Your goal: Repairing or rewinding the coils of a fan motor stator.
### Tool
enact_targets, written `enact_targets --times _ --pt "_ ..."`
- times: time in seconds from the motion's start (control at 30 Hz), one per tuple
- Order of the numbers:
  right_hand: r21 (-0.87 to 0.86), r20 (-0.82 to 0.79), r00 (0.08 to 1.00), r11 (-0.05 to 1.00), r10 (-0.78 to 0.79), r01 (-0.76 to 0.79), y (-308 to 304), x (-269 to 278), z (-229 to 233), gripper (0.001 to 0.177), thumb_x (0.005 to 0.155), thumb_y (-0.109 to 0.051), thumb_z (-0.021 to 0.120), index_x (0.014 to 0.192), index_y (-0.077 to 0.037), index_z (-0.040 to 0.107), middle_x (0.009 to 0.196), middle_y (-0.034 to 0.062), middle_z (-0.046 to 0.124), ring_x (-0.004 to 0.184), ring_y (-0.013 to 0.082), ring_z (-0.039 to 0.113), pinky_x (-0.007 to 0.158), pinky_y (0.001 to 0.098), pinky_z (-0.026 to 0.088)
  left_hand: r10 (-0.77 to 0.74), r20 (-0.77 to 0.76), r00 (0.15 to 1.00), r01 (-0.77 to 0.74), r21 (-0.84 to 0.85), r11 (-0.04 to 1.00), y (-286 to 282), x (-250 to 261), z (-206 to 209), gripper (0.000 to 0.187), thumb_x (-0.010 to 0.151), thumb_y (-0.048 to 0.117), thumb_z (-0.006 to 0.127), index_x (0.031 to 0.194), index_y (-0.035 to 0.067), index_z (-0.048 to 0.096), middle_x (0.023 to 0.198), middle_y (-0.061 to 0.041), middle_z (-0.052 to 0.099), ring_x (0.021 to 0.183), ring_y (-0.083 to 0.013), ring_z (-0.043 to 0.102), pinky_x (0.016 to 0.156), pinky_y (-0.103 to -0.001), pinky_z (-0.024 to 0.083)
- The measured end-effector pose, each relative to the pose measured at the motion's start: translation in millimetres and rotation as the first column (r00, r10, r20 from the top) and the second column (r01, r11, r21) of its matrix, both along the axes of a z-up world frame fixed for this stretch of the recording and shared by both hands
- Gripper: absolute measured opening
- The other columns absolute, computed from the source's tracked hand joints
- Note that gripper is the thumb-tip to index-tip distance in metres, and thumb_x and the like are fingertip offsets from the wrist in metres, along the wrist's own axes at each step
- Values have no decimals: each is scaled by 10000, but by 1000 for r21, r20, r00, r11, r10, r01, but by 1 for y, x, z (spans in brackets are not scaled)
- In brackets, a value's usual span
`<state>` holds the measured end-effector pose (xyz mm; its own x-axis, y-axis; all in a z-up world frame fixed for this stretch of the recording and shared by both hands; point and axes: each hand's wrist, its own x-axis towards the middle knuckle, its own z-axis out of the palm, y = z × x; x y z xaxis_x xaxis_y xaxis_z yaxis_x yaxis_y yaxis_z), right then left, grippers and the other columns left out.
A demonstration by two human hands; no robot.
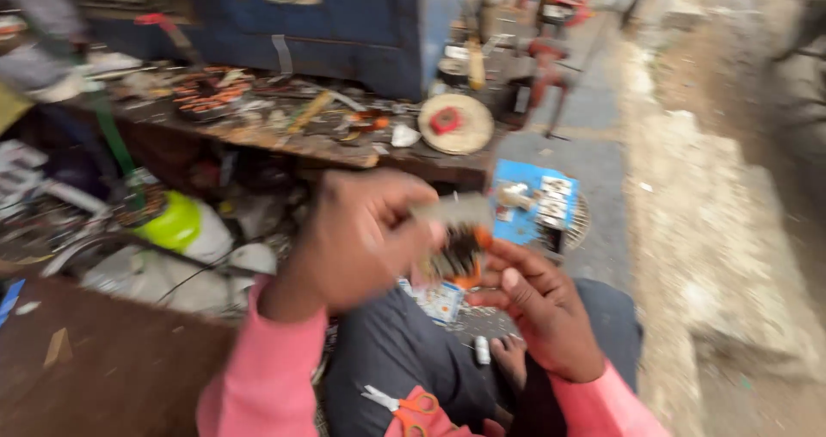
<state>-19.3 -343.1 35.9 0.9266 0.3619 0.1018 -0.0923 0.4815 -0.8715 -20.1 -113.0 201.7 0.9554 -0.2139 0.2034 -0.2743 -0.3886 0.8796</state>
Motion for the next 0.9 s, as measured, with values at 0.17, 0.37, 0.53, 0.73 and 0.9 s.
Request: enact_targets --times 0.17,0.37,0.53,0.73,0.9 --pt "244 -176 983 966 -48 91 -14 -21 -32 404 976 -108 564 1341 65 584 1216 157 708 1070 253 719 932 439 584 -14 302 953 -59 231 971 -62 -21 -24 165 784 129 782 880 8 725 727 -150 723 626 -266 742 553 -350 550" --pt "182 -239 968 976 -77 123 -28 -23 -80 331 1016 -18 633 1324 101 610 1196 161 688 1023 222 678 889 360 548 69 396 916 -184 261 948 -102 -31 -80 253 792 147 804 966 15 677 813 -185 707 740 -383 698 636 -448 534" --pt "296 -297 955 948 -24 115 -34 -30 -81 412 904 -41 695 1291 70 607 1207 174 690 1047 238 716 924 374 599 -63 370 927 -22 220 975 -93 -48 -94 336 845 192 826 1056 -6 656 899 -171 704 825 -352 717 707 -407 561" --pt "417 -297 929 905 220 -81 -47 -43 -98 470 871 -79 814 1294 -6 621 1260 250 677 919 368 744 713 440 633 112 230 967 -120 24 992 -39 -73 -128 179 915 69 770 1076 9 719 952 -91 773 787 -147 765 713 -263 608" --pt "424 -254 939 899 230 -106 -45 -52 -104 453 867 -71 852 1265 -2 649 1247 304 670 892 421 754 713 487 652 90 156 984 -86 -35 996 -34 -85 -154 163 918 37 759 1067 0 706 966 -108 764 802 -135 771 716 -238 617"
